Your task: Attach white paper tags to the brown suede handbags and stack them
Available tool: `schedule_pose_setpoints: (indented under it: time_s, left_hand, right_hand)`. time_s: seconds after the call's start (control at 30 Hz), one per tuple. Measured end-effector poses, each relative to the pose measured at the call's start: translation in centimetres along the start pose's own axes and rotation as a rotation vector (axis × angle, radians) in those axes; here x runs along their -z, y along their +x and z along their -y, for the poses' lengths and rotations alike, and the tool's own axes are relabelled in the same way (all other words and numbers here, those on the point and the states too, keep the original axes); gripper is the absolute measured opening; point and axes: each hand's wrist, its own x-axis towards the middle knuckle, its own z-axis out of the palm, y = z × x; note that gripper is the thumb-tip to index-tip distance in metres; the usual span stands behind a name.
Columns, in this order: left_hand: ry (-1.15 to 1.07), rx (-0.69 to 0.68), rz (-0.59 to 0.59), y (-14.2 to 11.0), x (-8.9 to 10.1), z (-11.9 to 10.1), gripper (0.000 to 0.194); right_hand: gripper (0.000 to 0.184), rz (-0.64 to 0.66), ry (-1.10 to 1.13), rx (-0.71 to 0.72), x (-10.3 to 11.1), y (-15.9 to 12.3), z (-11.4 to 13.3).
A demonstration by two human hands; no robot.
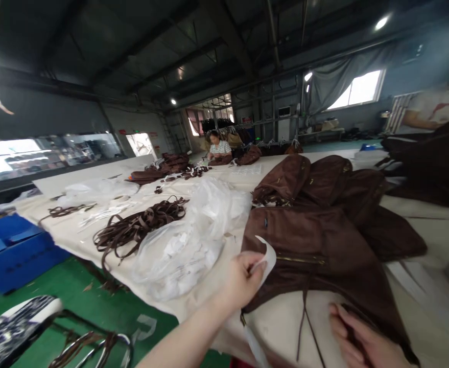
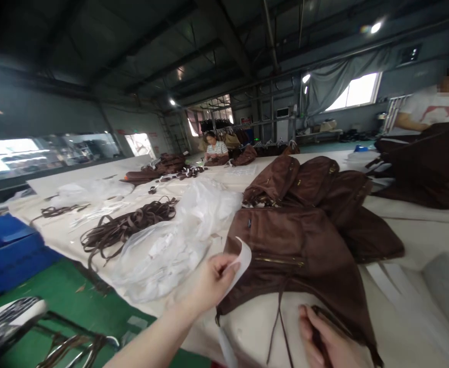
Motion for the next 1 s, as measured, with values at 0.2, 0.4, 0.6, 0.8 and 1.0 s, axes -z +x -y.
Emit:
schedule_pose_setpoints:
  time_s: [0.2,0.4,0.6,0.8,1.0]
  left_hand:
    - [0.123,-0.166,0.305,-7.1,-6.5,-5.8,0.029]
    - [-0.181,0.026,0.194,-5.1,-7.3,-4.6,0.018]
    - [-0.768,0.415,0.355,-2.0,-10.5,-4.0,0.044]
    - [-0.999,0.481,0.3,-1.5,-10.1,-4.8,0.045]
    - [-0.698,0.26,0.588,-3.2,-9.0,-4.0,0.035]
  right_hand:
    - [0.041,-0.013,-0.175,0.054,-2.5,-1.3,0.1]
    - [0.048,-0.053,-0.096,-0.027,-1.3,-2.4,0.1]
    - [0.054,0.067,-0.124,-0.102,-2.5,-3.6,0.0]
    - [0.04,-0.073,0.248,0.004,0.5,-4.2,0.7]
    - [0.033,-0.124,0.172,0.214,3.7,-4.6,2.3]
